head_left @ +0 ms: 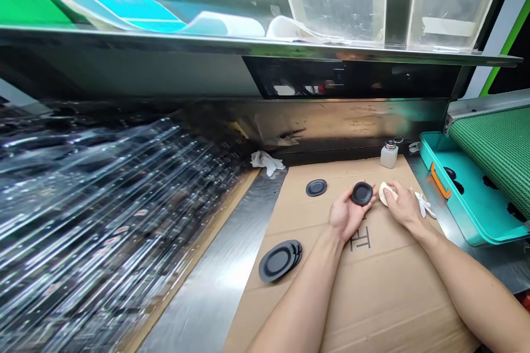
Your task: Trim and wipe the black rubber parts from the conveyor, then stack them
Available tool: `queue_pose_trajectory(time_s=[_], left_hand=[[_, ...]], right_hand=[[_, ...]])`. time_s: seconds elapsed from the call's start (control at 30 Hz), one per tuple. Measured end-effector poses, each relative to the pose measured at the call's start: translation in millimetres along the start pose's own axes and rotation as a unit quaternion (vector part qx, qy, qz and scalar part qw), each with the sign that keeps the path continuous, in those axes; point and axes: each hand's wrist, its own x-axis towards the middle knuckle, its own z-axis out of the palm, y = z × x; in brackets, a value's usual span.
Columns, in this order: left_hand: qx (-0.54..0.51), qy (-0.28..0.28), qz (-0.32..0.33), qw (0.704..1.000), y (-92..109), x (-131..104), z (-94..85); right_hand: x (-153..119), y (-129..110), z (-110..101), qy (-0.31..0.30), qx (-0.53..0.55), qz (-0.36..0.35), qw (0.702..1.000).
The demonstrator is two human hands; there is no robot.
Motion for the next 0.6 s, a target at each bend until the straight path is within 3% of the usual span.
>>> queue_pose_trajectory(time_s=[0.07, 0.13, 0.2, 0.43, 0.6], left_hand=[[0.103, 0.033, 0.11, 0.988, -4.5, -5.6, 4.8], [0.187, 0.058, 0.217, 0.956, -8.6, -13.3, 10.3], [0.23, 0.057, 0.27, 0.933, -10.6, -21.6, 16.3], [0.244, 0.044, 0.278, 0.928, -8.7, -32.3, 24.3], [0.289, 0.029, 0.327, 0.899, -11.6, -29.9, 20.8]], right_hand=[[-0.7, -1.4, -1.5, -0.011, -0.016, -0.003, 1.0], [-1.1, -3.0, -2.9, -0.023, -0.029, -0.005, 0.999], [-1.0, -4.3, -4.4, -0.033, -0.037, -0.005, 0.999], [0.5, -6.9, -9.1, -0.051, -0.054, -0.002, 0.997], [1.1, -7.7, -9.4, -0.048, -0.057, -0.001, 0.997]])
